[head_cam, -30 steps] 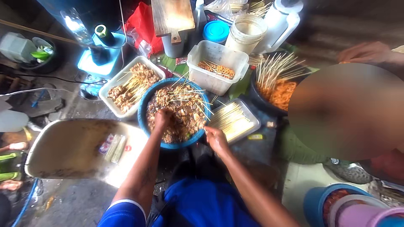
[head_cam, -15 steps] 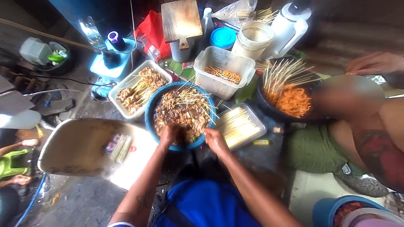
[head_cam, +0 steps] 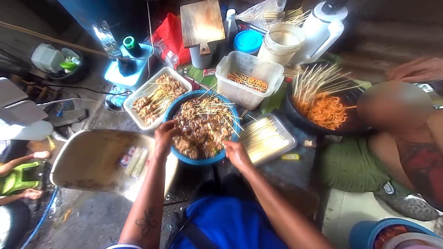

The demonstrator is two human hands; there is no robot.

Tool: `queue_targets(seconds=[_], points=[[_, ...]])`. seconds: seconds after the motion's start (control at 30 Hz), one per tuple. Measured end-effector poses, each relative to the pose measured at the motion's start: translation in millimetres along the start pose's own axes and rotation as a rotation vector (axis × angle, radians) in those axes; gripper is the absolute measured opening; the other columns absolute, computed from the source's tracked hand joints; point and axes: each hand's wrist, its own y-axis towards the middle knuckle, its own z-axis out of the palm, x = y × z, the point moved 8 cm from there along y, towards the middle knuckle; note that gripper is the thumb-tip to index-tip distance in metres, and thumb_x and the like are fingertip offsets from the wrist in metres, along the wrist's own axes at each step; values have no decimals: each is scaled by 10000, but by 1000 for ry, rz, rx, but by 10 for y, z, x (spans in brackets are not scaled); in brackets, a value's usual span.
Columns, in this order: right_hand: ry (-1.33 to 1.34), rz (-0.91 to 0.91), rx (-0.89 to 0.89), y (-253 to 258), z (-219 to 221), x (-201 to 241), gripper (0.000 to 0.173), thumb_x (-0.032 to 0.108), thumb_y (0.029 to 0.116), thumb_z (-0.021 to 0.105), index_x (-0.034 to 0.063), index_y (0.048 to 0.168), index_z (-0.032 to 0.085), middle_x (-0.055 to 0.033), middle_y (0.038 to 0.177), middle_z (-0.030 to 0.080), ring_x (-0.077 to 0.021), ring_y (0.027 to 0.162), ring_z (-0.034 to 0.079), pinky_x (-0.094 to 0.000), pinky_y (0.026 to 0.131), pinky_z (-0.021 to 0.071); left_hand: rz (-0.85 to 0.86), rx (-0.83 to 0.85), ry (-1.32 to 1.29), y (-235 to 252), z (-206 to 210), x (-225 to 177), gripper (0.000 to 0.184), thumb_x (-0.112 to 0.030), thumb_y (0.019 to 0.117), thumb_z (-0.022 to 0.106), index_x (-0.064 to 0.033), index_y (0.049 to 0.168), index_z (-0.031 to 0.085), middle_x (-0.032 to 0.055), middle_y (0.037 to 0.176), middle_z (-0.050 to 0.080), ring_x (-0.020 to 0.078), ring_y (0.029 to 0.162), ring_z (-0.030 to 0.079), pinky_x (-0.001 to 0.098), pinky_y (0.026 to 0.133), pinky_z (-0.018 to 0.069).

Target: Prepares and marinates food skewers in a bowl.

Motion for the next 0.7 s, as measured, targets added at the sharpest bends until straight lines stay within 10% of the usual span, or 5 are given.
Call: queue_targets(seconds=[0.07,0.23,0.37,0.47,0.7], points=[[-8,-9,6,-9,16,-8,348,71,1089,435,-8,1356,645,-206,987,693,-268,813,636,-449,839,527,31,-15,233,84,-7,58,346,43,943,624,43,1289,617,190,1240,649,231,1069,647,401,936,538],[-22,13,20,-34,-13,-62,358,86,1097,424,0,1373,635,-202,958,684,-281,813,632,-466,832,522,121,242,756,9,473,163,168,-69,988,646,4,1094,754,194,1096,743,353,1078,702,570,1002,515],[-26,29,34,-70,8,-69,358,80,1101,416,-9,1376,628,-204,982,680,-271,819,625,-442,839,520,-19,473,1134,-73,846,608,307,-141,1042,533,-59,1295,688,229,1308,658,432,1278,585,631,1077,434],[-35,-5,26,-93,-7,-43,346,77,1098,431,-17,1359,638,-192,941,679,-261,797,617,-433,832,517,-27,424,877,1,812,497,279,-151,1065,531,17,1207,702,266,1199,688,430,1180,641,633,1031,461],[-70,-83,76,-82,157,123,354,85,1086,433,6,1347,658,-200,954,697,-280,794,656,-465,829,546,-332,203,-52,-61,579,557,174,-41,1053,489,50,1146,603,96,907,664,137,758,633,307,712,548]])
